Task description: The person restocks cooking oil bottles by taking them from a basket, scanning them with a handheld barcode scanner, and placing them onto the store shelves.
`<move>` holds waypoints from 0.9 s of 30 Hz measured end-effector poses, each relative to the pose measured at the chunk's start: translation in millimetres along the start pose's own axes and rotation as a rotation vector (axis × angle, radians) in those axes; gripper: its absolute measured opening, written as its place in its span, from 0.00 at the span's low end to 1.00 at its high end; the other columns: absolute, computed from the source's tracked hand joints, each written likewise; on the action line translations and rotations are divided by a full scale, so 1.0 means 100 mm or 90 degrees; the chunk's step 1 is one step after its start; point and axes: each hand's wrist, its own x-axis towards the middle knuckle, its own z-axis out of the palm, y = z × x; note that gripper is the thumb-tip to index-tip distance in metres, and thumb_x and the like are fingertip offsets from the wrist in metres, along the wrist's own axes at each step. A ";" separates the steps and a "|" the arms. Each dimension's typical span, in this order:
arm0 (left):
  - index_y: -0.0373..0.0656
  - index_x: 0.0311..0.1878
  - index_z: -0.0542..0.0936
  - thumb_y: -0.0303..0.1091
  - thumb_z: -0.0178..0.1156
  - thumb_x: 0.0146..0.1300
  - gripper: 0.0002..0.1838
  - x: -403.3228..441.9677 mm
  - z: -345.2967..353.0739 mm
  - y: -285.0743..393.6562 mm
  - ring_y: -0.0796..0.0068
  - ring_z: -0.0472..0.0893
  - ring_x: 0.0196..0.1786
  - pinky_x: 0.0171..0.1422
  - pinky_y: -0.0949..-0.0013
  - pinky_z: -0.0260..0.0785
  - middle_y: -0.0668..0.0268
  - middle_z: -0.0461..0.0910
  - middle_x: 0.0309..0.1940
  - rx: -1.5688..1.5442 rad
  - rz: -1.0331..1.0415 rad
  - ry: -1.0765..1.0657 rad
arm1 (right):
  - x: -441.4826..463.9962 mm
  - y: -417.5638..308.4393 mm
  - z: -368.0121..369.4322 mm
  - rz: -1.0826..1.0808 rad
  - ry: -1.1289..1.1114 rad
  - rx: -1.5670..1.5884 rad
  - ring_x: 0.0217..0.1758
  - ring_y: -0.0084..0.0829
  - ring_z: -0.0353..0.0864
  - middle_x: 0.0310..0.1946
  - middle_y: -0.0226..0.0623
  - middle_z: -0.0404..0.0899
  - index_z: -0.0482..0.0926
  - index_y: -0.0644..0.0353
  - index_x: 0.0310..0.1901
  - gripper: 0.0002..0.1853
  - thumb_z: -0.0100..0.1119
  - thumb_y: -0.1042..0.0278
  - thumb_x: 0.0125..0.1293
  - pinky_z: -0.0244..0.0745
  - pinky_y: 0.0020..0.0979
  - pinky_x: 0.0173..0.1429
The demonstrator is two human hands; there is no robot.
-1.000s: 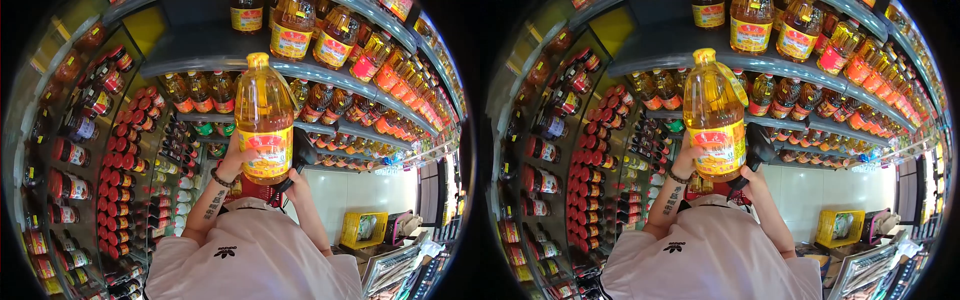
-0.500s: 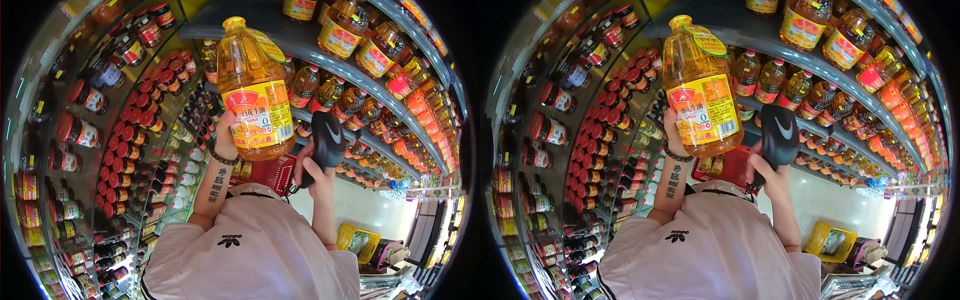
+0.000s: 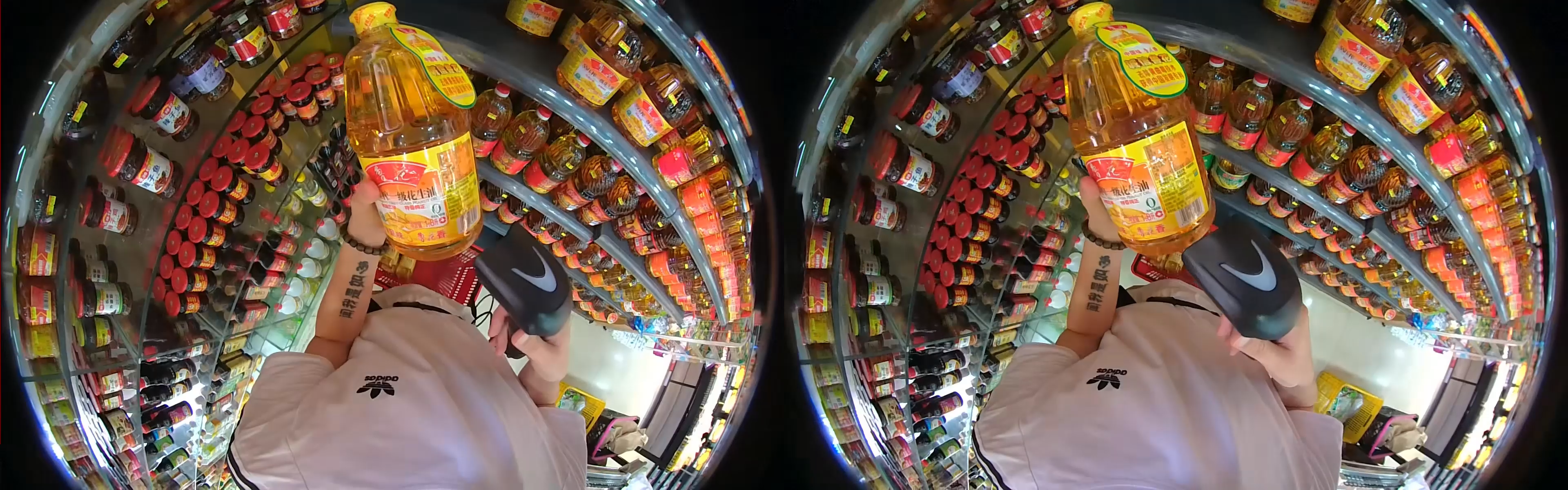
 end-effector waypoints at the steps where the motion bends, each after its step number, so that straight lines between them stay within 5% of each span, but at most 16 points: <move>1: 0.40 0.70 0.67 0.64 0.65 0.53 0.48 -0.01 -0.09 0.01 0.60 0.77 0.64 0.67 0.54 0.71 0.58 0.74 0.65 0.081 0.002 -0.022 | 0.01 0.02 -0.01 -0.007 0.003 -0.003 0.25 0.25 0.79 0.30 0.41 0.82 0.80 0.64 0.32 0.17 0.70 0.56 0.61 0.73 0.25 0.29; 2: 0.42 0.73 0.63 0.77 0.55 0.55 0.54 -0.02 -0.18 0.01 0.58 0.73 0.67 0.69 0.53 0.69 0.58 0.70 0.69 0.162 0.003 -0.044 | 0.03 0.01 0.00 -0.006 0.003 -0.001 0.25 0.25 0.79 0.30 0.41 0.82 0.80 0.64 0.32 0.17 0.70 0.56 0.61 0.73 0.25 0.29; 5: 0.42 0.73 0.63 0.77 0.55 0.55 0.54 0.00 -0.18 0.01 0.58 0.73 0.67 0.69 0.52 0.69 0.58 0.70 0.69 0.177 0.016 -0.044 | 0.08 0.01 -0.01 0.036 0.031 0.006 0.23 0.25 0.79 0.30 0.41 0.82 0.80 0.64 0.35 0.19 0.71 0.54 0.60 0.72 0.25 0.28; 7: 0.42 0.73 0.64 0.77 0.55 0.56 0.54 0.01 -0.17 0.01 0.58 0.74 0.67 0.69 0.52 0.69 0.58 0.70 0.69 0.185 0.014 -0.034 | 0.12 0.09 -0.09 0.010 -0.014 -0.018 0.18 0.29 0.77 0.31 0.52 0.80 0.61 0.77 0.65 0.41 0.68 0.52 0.63 0.77 0.28 0.23; 12: 0.42 0.72 0.64 0.77 0.54 0.57 0.52 0.05 -0.10 0.02 0.59 0.74 0.67 0.69 0.52 0.69 0.58 0.70 0.68 0.168 0.006 -0.022 | 0.18 0.06 -0.06 0.029 -0.019 0.012 0.19 0.26 0.77 0.30 0.47 0.81 0.68 0.73 0.61 0.35 0.70 0.55 0.61 0.74 0.26 0.25; 14: 0.38 0.66 0.71 0.54 0.74 0.52 0.43 0.08 0.08 0.03 0.60 0.80 0.60 0.65 0.53 0.74 0.57 0.78 0.61 -0.056 -0.018 -0.004 | 0.20 0.03 -0.03 0.058 -0.011 0.032 0.22 0.24 0.78 0.30 0.41 0.82 0.73 0.69 0.59 0.32 0.71 0.57 0.59 0.73 0.25 0.27; 18: 0.38 0.66 0.71 0.54 0.74 0.52 0.43 0.09 -0.09 0.01 0.59 0.80 0.60 0.65 0.53 0.74 0.57 0.78 0.61 -0.074 -0.023 0.003 | 0.24 0.04 -0.04 0.056 0.012 0.045 0.22 0.23 0.78 0.30 0.41 0.82 0.78 0.69 0.51 0.23 0.71 0.63 0.59 0.73 0.24 0.27; 20: 0.42 0.72 0.64 0.76 0.52 0.60 0.51 0.09 -0.24 -0.01 0.59 0.74 0.67 0.69 0.53 0.69 0.58 0.70 0.68 0.124 0.014 -0.036 | 0.25 0.02 -0.04 0.058 0.014 0.041 0.22 0.23 0.78 0.29 0.40 0.82 0.79 0.69 0.48 0.19 0.71 0.66 0.59 0.73 0.24 0.27; 22: 0.42 0.72 0.64 0.76 0.52 0.60 0.51 0.11 -0.24 0.00 0.59 0.74 0.67 0.69 0.53 0.69 0.58 0.71 0.68 0.133 0.014 -0.043 | 0.27 -0.03 0.00 0.079 0.028 0.005 0.22 0.21 0.78 0.29 0.39 0.82 0.81 0.69 0.43 0.12 0.69 0.73 0.59 0.73 0.23 0.26; 23: 0.42 0.72 0.64 0.76 0.52 0.59 0.51 0.11 -0.24 -0.01 0.59 0.74 0.66 0.69 0.53 0.69 0.58 0.71 0.68 0.143 0.015 -0.050 | 0.28 -0.02 -0.01 0.080 0.029 0.005 0.22 0.21 0.78 0.29 0.39 0.82 0.81 0.69 0.43 0.12 0.69 0.73 0.59 0.73 0.23 0.26; 25: 0.42 0.72 0.65 0.76 0.53 0.59 0.51 0.11 -0.25 -0.03 0.59 0.75 0.66 0.68 0.53 0.70 0.58 0.71 0.67 0.134 0.009 -0.056 | 0.29 0.04 -0.03 0.058 0.005 -0.059 0.17 0.25 0.75 0.27 0.47 0.80 0.67 0.76 0.60 0.27 0.61 0.76 0.60 0.73 0.25 0.22; 27: 0.42 0.72 0.65 0.75 0.53 0.59 0.50 0.10 -0.25 -0.05 0.59 0.75 0.65 0.68 0.53 0.70 0.58 0.71 0.67 0.125 0.004 -0.062 | 0.29 0.06 -0.04 0.063 0.015 -0.047 0.17 0.25 0.75 0.27 0.47 0.80 0.67 0.76 0.58 0.25 0.61 0.76 0.60 0.73 0.25 0.22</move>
